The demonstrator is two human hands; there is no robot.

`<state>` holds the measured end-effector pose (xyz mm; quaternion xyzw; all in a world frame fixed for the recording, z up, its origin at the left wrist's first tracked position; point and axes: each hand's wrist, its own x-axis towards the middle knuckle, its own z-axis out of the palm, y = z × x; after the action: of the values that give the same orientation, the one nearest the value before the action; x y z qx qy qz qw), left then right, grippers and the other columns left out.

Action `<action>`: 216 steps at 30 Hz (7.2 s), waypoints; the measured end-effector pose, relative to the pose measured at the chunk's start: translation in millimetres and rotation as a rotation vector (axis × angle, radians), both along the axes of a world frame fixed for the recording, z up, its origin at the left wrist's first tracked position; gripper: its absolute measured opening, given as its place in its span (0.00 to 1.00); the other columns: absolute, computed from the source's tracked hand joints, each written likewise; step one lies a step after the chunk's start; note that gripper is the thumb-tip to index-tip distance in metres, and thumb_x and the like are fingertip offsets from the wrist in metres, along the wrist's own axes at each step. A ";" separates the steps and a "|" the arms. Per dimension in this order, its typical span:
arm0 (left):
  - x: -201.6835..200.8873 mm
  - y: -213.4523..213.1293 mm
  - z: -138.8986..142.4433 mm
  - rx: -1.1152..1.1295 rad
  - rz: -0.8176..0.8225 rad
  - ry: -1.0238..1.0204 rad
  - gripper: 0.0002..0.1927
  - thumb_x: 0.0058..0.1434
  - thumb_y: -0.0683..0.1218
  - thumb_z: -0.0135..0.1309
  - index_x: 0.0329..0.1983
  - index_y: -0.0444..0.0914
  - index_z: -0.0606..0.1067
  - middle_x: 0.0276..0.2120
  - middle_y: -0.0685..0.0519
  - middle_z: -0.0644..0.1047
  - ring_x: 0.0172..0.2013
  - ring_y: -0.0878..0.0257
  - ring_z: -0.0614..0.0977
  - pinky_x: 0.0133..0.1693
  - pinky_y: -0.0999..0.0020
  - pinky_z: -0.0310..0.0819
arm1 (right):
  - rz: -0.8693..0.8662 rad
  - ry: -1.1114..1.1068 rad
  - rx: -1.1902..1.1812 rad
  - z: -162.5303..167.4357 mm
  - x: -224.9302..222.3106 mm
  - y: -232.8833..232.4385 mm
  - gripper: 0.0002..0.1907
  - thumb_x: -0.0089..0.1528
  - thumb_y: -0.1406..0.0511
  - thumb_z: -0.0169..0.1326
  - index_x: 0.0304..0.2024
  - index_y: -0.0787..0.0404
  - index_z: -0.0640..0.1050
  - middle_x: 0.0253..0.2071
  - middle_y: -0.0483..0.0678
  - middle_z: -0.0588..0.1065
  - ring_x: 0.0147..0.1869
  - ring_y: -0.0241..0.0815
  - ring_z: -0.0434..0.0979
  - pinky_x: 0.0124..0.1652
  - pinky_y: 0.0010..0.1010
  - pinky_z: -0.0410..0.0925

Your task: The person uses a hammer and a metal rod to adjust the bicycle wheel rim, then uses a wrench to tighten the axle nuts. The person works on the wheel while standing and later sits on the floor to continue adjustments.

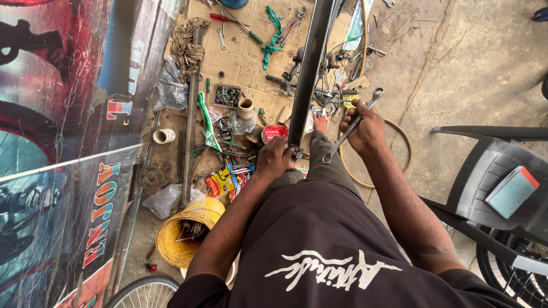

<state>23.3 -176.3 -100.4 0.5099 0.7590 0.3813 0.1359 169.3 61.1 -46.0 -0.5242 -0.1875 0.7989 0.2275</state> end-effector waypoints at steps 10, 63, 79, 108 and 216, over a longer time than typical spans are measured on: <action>-2.7 4.9 -12.2 -0.165 -0.091 -0.031 0.09 0.68 0.46 0.55 0.40 0.35 0.74 0.31 0.48 0.76 0.31 0.52 0.82 0.32 0.55 0.75 | -0.012 0.005 -0.007 1.9 0.1 -5.4 0.11 0.74 0.62 0.40 0.51 0.61 0.70 0.33 0.45 0.69 0.33 0.37 0.68 0.32 0.29 0.67; -14.0 63.1 42.5 0.253 0.203 0.031 0.10 0.74 0.43 0.47 0.36 0.33 0.69 0.27 0.45 0.71 0.26 0.52 0.76 0.28 0.57 0.69 | 0.007 -0.012 -0.027 -7.7 7.7 9.2 0.13 0.75 0.62 0.40 0.54 0.64 0.70 0.33 0.45 0.68 0.33 0.37 0.67 0.32 0.28 0.66; -17.2 65.2 52.4 0.279 0.174 0.009 0.09 0.75 0.43 0.47 0.39 0.32 0.70 0.31 0.44 0.71 0.30 0.46 0.77 0.32 0.53 0.69 | 0.024 -0.061 -0.017 3.1 5.4 1.4 0.13 0.73 0.62 0.41 0.54 0.61 0.70 0.31 0.45 0.68 0.31 0.37 0.68 0.30 0.30 0.66; -34.0 47.0 -9.9 -0.151 0.115 -1.180 0.16 0.65 0.43 0.59 0.53 0.30 0.77 0.42 0.52 0.81 0.39 0.69 0.80 0.42 0.72 0.76 | 0.373 -0.301 0.483 -76.2 -55.5 25.5 0.09 0.70 0.68 0.46 0.51 0.62 0.72 0.30 0.47 0.71 0.26 0.36 0.70 0.22 0.29 0.66; -26.0 119.0 40.6 0.087 0.551 -1.026 0.35 0.74 0.66 0.42 0.19 0.37 0.64 0.19 0.62 0.59 0.25 0.70 0.60 0.28 0.68 0.54 | 0.498 -0.069 0.696 -28.5 -101.4 84.6 0.06 0.61 0.78 0.58 0.40 0.68 0.78 0.40 0.51 0.79 0.41 0.37 0.80 0.45 0.30 0.79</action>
<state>-2.7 -57.3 -59.8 0.0491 0.6844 0.6315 0.3610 67.9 145.8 -74.6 -0.3813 -0.5742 0.7006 0.1844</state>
